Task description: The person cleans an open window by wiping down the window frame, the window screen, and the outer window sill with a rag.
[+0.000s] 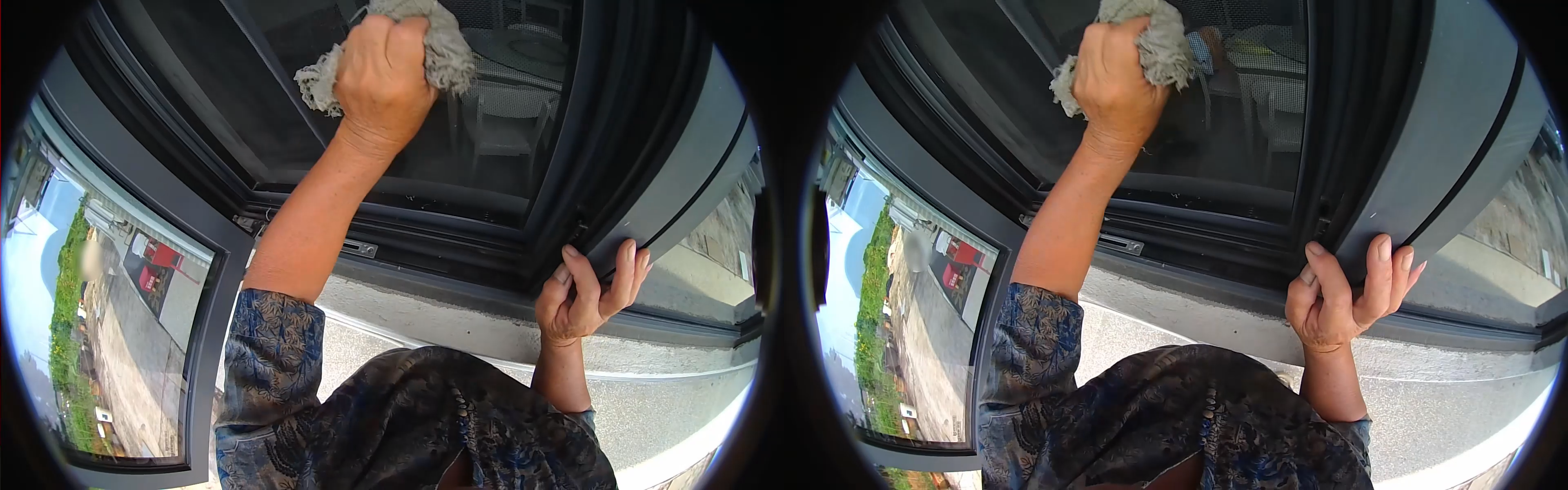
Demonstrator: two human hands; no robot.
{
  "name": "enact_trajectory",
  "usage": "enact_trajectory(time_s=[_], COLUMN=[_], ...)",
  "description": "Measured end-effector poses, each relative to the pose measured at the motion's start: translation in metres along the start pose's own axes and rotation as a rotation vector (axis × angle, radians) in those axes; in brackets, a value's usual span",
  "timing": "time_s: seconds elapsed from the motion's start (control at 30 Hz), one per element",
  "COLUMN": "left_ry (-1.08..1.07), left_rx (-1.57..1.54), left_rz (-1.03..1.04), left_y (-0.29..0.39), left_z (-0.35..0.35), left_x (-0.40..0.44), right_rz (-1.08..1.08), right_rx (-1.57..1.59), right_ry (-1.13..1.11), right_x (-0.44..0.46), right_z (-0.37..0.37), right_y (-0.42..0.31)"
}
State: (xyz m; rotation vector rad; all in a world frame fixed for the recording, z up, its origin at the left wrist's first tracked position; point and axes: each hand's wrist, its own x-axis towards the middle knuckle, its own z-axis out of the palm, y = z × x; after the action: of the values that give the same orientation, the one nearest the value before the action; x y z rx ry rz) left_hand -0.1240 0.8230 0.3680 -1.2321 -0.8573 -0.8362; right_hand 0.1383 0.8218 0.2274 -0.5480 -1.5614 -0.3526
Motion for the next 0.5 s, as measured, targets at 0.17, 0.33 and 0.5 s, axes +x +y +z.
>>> enact_trajectory(time_s=[0.17, 0.33, 0.5], left_ry=[-0.456, -0.456, -0.278], left_rx=[-0.336, -0.422, -0.257], left_rz=[0.16, 0.424, 0.507], left_y=[0.083, 0.075, 0.042], left_z=[-0.044, -0.031, -0.009], left_x=[-0.089, -0.085, -0.028], right_rz=[-0.019, -0.014, -0.03], right_rx=[-0.027, -0.037, -0.025], right_ry=[-0.013, -0.03, -0.017], right_x=[-0.004, -0.006, -0.005], right_z=[0.001, -0.001, 0.0], right_y=[0.001, 0.001, 0.002])
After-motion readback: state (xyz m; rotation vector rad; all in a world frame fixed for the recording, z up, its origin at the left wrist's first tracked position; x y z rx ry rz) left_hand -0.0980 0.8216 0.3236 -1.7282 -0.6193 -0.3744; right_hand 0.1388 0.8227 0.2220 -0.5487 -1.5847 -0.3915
